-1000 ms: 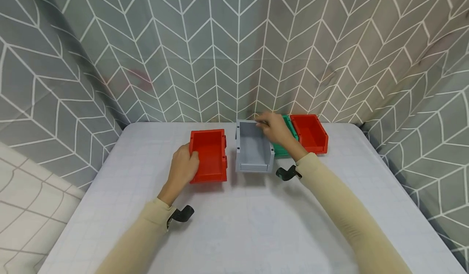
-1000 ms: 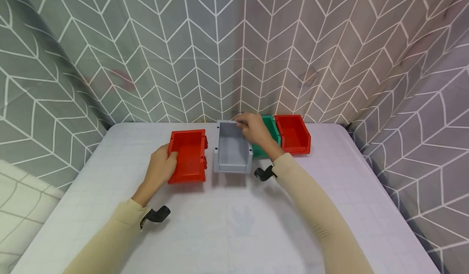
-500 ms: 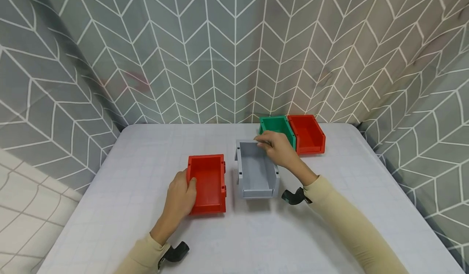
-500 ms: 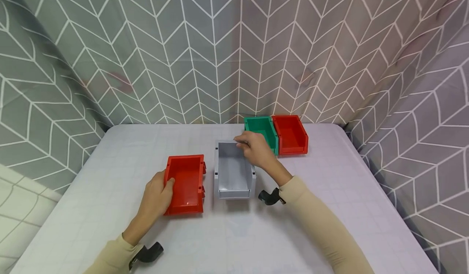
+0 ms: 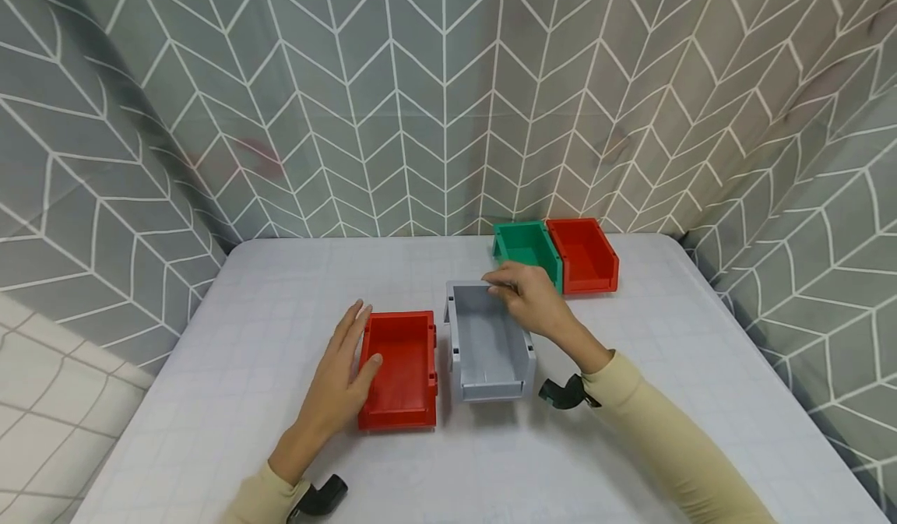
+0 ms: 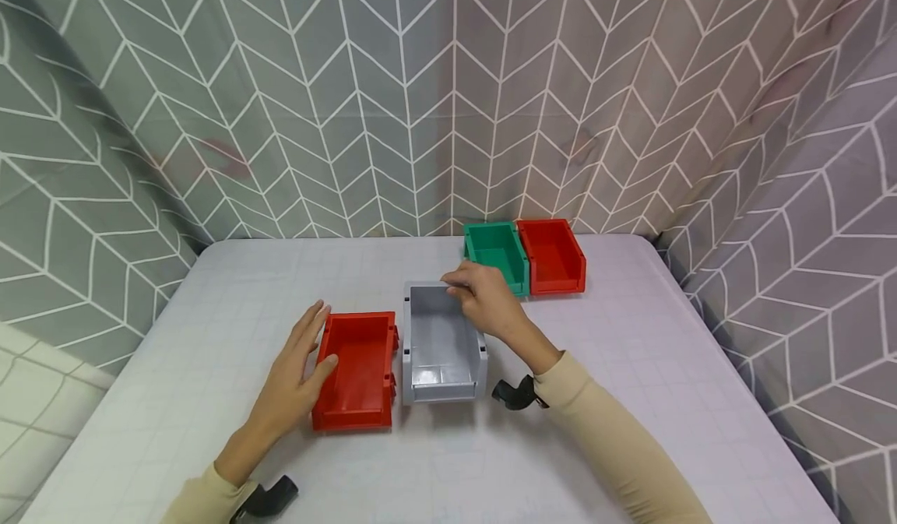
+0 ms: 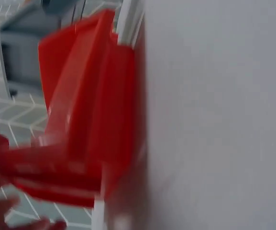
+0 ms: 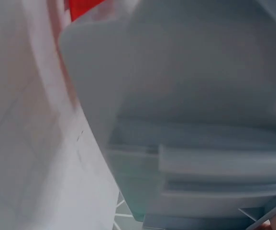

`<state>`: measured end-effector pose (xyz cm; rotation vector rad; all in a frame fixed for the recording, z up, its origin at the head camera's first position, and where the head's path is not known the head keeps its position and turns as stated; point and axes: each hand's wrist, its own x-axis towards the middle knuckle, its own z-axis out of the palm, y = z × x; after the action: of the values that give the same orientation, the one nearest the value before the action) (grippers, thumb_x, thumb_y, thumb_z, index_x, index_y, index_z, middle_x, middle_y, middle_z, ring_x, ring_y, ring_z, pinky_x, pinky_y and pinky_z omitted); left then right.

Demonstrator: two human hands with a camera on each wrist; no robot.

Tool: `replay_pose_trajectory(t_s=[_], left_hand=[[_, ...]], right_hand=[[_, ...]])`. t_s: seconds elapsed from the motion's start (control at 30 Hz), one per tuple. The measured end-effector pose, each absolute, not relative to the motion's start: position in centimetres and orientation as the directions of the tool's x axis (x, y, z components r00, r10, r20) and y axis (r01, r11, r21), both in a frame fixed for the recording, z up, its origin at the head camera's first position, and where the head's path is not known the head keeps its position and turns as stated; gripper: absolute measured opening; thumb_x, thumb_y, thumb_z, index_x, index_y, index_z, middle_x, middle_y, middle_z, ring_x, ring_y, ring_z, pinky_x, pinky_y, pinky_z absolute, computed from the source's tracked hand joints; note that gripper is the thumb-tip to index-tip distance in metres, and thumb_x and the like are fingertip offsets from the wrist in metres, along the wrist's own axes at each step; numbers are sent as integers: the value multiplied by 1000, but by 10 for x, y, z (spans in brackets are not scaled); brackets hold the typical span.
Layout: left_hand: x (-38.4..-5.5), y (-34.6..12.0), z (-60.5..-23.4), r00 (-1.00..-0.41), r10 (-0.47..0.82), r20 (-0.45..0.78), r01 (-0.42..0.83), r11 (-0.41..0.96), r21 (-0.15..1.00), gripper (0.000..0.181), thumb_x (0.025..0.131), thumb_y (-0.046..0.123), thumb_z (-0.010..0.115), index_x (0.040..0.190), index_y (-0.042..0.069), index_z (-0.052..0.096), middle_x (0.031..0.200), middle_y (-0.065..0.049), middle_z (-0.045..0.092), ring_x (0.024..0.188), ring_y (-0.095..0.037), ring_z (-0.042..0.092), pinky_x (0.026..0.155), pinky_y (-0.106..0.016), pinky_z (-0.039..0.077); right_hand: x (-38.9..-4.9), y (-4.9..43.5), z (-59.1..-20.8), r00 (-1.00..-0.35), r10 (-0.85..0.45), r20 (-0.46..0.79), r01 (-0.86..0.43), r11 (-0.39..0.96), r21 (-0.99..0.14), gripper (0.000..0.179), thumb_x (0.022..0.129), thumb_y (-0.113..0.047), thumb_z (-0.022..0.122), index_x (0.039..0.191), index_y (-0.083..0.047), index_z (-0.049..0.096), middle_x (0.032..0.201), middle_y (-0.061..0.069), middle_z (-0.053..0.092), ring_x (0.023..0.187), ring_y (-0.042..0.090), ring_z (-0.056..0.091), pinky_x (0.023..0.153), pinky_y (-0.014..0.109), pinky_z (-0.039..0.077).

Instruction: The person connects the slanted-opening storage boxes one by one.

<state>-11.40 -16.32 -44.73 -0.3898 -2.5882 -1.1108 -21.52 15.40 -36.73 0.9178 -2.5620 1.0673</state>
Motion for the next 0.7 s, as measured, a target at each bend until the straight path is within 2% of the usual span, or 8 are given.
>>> replay_pose_trajectory(t_s=[0.07,0.17,0.3,0.7], left_hand=[[-118,-168,-450,-893,211,398,436,628,645,73,97,7,63,163,6,32,170,-10,25,152,-33,29,110,-64,38],[-120,-170,-455,-880,276,387,471,612,635,70,97,1,59,162,2,33,170,-7,26,153,-29,29,112,-57,38],[-116,-166,-458,-883,274,382,465,633,619,70,96,-1,57,161,-1,33,170,-6,26,152,-27,30,111,-52,39],[-106,-155,-458,-886,245,393,450,654,607,69,95,0,59,160,-2,35,170,-4,27,153,-25,30,114,-52,36]], right_hand=[[-214,153,-368,-787,-463,408,-616,545,-569,19,92,7,72,110,6,78,99,10,74,89,25,64,72,38,57],[-211,151,-368,-793,-463,396,-608,548,-575,19,92,7,72,110,5,78,98,10,74,87,25,63,72,38,56],[-208,149,-369,-791,-467,395,-609,547,-574,20,91,8,72,110,5,78,98,12,74,87,25,64,72,39,56],[-203,145,-376,-779,-490,391,-624,556,-549,19,90,9,73,108,6,78,97,12,74,88,26,67,75,41,58]])
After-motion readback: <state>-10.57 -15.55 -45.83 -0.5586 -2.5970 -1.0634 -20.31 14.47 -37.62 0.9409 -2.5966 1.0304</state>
